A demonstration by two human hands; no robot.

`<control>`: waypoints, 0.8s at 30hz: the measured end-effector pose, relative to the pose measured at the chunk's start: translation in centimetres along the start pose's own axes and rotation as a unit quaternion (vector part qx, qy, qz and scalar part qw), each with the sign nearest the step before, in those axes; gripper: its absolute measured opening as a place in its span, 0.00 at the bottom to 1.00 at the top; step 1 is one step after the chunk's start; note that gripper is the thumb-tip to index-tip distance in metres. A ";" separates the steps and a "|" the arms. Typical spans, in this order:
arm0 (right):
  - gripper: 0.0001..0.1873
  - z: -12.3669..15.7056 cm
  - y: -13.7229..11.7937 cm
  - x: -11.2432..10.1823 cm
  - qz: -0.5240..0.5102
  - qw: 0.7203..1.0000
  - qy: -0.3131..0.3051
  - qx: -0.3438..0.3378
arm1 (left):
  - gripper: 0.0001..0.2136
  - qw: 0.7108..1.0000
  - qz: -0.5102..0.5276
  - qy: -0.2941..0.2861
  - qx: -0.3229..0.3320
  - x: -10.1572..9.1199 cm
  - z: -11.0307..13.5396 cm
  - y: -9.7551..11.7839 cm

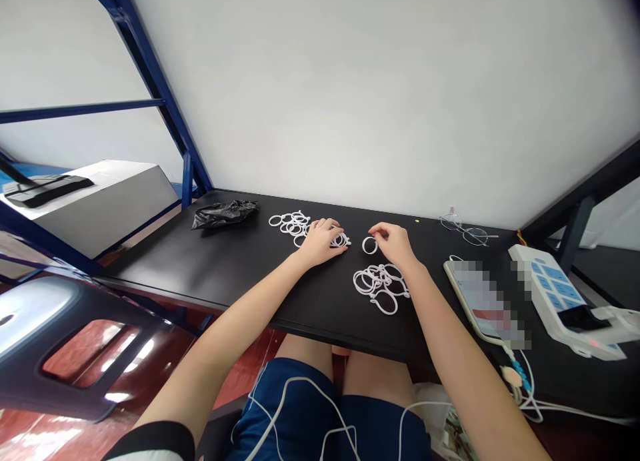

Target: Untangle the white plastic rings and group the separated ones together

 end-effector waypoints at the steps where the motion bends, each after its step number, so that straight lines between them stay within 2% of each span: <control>1: 0.13 0.0 0.1 0.1 -0.004 1.000 -0.002 0.001 | 0.17 1.000 -0.001 0.001 -0.001 0.0 0.0 0.0; 16: 0.09 0.0 0.4 0.3 -0.044 0.999 -0.013 0.024 | 0.11 0.999 0.010 0.052 -0.009 -0.5 0.0 -0.4; 20: 0.07 0.0 0.4 0.2 -0.103 0.994 0.000 0.045 | 0.09 0.996 0.019 0.087 0.006 -1.4 -0.1 0.2; 24: 0.06 0.4 -0.4 0.7 -0.196 0.979 0.002 0.046 | 0.13 0.992 0.049 0.102 0.054 -2.1 -0.3 1.7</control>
Point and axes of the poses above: each hand's wrist, its own z-axis away from the middle knuckle, its own x-axis out of the palm, y = z × x, the point moved 9 cm from there along -z, towards the middle knuckle, and after that the axes turned 10 degrees about x, right-handed, at the moved point
